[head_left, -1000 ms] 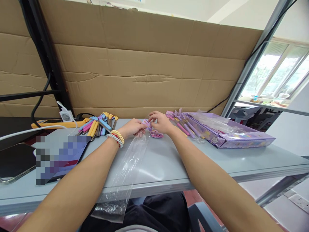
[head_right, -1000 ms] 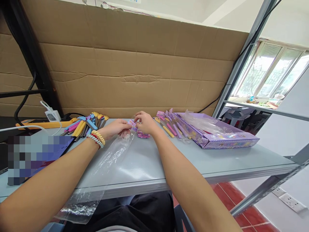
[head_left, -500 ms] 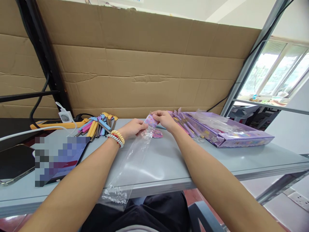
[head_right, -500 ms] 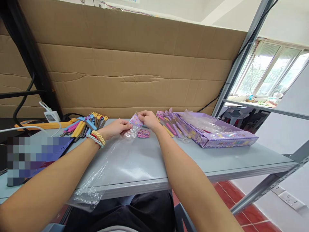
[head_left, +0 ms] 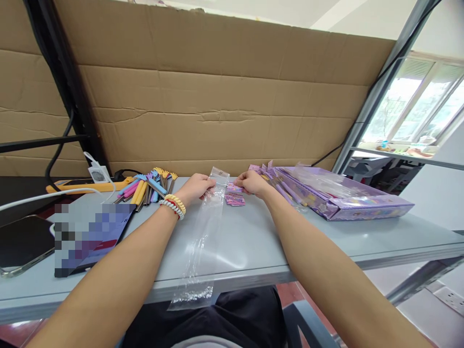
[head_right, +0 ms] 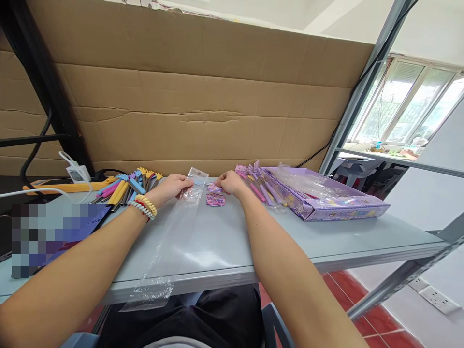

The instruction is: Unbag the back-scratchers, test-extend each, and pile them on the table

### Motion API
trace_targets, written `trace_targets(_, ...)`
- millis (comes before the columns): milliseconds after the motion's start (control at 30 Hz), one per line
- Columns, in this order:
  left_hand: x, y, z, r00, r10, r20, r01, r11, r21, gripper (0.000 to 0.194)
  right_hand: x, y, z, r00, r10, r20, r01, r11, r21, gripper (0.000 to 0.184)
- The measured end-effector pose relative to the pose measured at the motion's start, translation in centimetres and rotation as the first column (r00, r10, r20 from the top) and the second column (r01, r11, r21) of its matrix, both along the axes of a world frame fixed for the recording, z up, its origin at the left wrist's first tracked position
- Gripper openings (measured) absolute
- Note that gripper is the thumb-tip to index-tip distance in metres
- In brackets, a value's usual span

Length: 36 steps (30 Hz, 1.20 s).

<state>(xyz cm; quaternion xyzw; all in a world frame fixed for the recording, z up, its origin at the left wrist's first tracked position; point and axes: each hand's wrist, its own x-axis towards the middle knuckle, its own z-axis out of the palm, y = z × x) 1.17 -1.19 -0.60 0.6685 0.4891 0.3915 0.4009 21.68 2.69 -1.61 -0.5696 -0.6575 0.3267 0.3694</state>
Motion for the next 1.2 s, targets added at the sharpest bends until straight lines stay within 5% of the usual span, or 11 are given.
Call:
trace_targets(133,0.1,0.1,-0.1,1.000,-0.016,-0.020,0.016,1.000,0.001,0.025,-0.2,-0.1,0.0,0.996,0.071,-0.055,-0.074,0.996,-0.046,0.015)
trace_targets(267,0.1,0.1,-0.1,0.999,-0.011,-0.030,0.011,1.000,-0.003,0.025,-0.1,-0.1,-0.1,0.985,0.113,0.130,-0.099,0.989,-0.111,0.014)
trace_targets(467,0.0,0.4,-0.3,0.998,-0.037,-0.050,0.037,0.999,0.007,0.025,-0.7,0.0,-0.2,0.868,0.004,0.496,-0.008,1.000,0.006,0.009)
trace_targets(800,0.1,0.0,-0.2,0.997,-0.043,-0.061,0.043,0.999,-0.002,0.025,-1.9,-0.3,-0.2,0.700,-0.154,0.698,0.110,0.988,0.108,0.038)
trace_targets(1067,0.1,0.0,-0.1,0.997,-0.047,-0.060,0.046,0.999,-0.015,0.025,-1.3,0.0,-0.3,0.732,-0.135,0.667,0.065,0.989,0.129,0.033)
trace_targets(1200,0.2,0.1,-0.1,0.999,-0.026,-0.034,0.026,1.000,0.010,0.025,-1.4,-0.5,0.4,0.866,-0.145,0.479,0.034,0.972,0.232,0.018)
